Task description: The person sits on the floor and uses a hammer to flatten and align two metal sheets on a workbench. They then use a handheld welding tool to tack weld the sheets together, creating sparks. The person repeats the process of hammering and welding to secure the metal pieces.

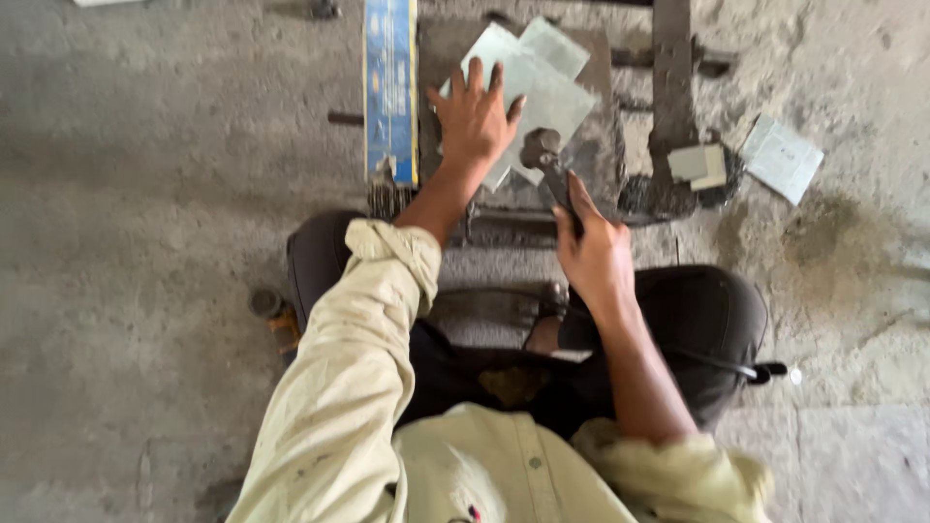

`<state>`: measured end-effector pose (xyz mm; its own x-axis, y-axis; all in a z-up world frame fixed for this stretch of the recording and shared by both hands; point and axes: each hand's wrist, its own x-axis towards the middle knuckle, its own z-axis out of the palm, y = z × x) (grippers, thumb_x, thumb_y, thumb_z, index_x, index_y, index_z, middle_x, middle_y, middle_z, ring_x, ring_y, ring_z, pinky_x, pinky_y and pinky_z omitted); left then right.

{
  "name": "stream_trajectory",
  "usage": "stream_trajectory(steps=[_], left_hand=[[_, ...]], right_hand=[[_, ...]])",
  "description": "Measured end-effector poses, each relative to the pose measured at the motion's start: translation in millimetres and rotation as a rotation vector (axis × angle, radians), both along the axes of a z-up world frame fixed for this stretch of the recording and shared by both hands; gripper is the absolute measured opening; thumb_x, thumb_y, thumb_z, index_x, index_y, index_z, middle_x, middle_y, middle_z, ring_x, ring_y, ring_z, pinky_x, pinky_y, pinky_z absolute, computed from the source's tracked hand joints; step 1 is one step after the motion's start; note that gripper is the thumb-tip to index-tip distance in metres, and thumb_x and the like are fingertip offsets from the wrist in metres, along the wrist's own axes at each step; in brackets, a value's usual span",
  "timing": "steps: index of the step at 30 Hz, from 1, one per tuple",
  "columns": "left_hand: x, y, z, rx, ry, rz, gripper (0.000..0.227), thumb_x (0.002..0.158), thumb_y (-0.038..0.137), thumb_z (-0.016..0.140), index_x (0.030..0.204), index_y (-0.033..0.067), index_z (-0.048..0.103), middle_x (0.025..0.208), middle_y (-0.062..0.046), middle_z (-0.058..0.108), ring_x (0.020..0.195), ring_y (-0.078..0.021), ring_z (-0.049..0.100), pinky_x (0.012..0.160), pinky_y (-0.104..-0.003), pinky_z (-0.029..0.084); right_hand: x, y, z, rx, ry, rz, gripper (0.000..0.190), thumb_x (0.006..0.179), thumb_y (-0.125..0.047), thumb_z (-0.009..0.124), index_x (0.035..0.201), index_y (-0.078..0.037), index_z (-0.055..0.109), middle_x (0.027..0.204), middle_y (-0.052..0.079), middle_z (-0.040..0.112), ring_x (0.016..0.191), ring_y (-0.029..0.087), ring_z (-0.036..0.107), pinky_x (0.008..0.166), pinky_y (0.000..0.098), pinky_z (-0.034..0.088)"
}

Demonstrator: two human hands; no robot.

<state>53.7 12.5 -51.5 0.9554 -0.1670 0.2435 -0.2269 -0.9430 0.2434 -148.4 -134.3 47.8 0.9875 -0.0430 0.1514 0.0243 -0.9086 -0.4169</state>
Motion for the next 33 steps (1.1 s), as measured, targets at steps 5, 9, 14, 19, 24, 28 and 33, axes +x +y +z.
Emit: stream_trajectory(steps=[5,9,14,19,24,28,33], left_hand=[[-4.5,2.2,-3.8,0.002,0.073,-0.023,0.067,0.102,0.062,0.047,0.151,0.0160,0.051,0.149,-0.017,0.042,0.131,-0.0365,0.046,0.100,-0.078,0.035],[1.8,0.3,8.2,0.037,0.109,-0.002,0.067,0.100,0.064,0.042,0.151,0.0207,0.047,0.148,-0.014,0.041,0.130,-0.0353,0.046,0.101,-0.077,0.035],[-3.4,1.5,4.0,0.077,0.151,-0.017,0.068,0.104,0.064,0.038,0.155,0.0194,0.043,0.154,-0.014,0.038,0.136,-0.0350,0.042,0.103,-0.075,0.035],[-2.1,1.0,16.5,0.067,0.207,0.000,0.069,0.102,0.064,0.038,0.155,0.0212,0.042,0.155,-0.014,0.037,0.137,-0.0331,0.040,0.104,-0.075,0.034],[-4.0,2.7,10.3,0.059,0.173,0.003,0.069,0.103,0.065,0.039,0.156,0.0214,0.043,0.155,-0.013,0.039,0.136,-0.0327,0.043,0.108,-0.074,0.033],[6.7,1.8,8.3,0.026,0.094,0.013,0.069,0.098,0.066,0.042,0.150,0.0211,0.047,0.154,-0.014,0.039,0.131,-0.0348,0.045,0.101,-0.077,0.033],[1.3,0.7,-1.3,0.045,0.143,0.011,0.068,0.101,0.064,0.041,0.152,0.0197,0.048,0.152,-0.015,0.040,0.134,-0.0349,0.044,0.102,-0.076,0.035]], right_hand=[[-20.7,2.0,-6.6,0.287,-0.300,-0.016,0.050,0.109,-0.013,0.055,0.154,0.004,0.043,0.089,0.019,0.077,0.057,0.017,0.069,0.050,0.0304,0.058],[-17.2,-4.7,-7.9,0.014,0.034,-0.057,0.049,0.104,-0.021,0.068,0.151,-0.009,0.057,0.078,0.025,0.074,0.057,0.027,0.069,0.056,0.0402,0.057],[-27.9,-16.5,-20.2,0.274,-0.102,-0.119,0.049,0.109,-0.020,0.057,0.154,-0.007,0.044,0.089,0.018,0.077,0.045,0.018,0.067,0.044,0.0318,0.053],[-25.5,-17.3,-13.4,0.008,0.028,-0.087,0.050,0.104,-0.024,0.064,0.151,-0.009,0.056,0.076,0.021,0.076,0.053,0.027,0.069,0.053,0.0398,0.056],[-35.3,-11.2,-16.6,0.157,-0.113,-0.037,0.050,0.106,-0.019,0.063,0.151,0.000,0.053,0.083,0.024,0.074,0.062,0.025,0.073,0.055,0.0353,0.059],[-23.0,-13.1,-15.4,0.168,0.124,-0.085,0.049,0.103,-0.020,0.063,0.147,-0.002,0.055,0.074,0.022,0.076,0.044,0.021,0.064,0.041,0.0371,0.052],[-20.1,-10.5,-4.2,0.195,-0.130,-0.066,0.046,0.106,-0.017,0.061,0.147,0.004,0.053,0.105,0.024,0.076,0.044,0.016,0.065,0.036,0.0317,0.053]])
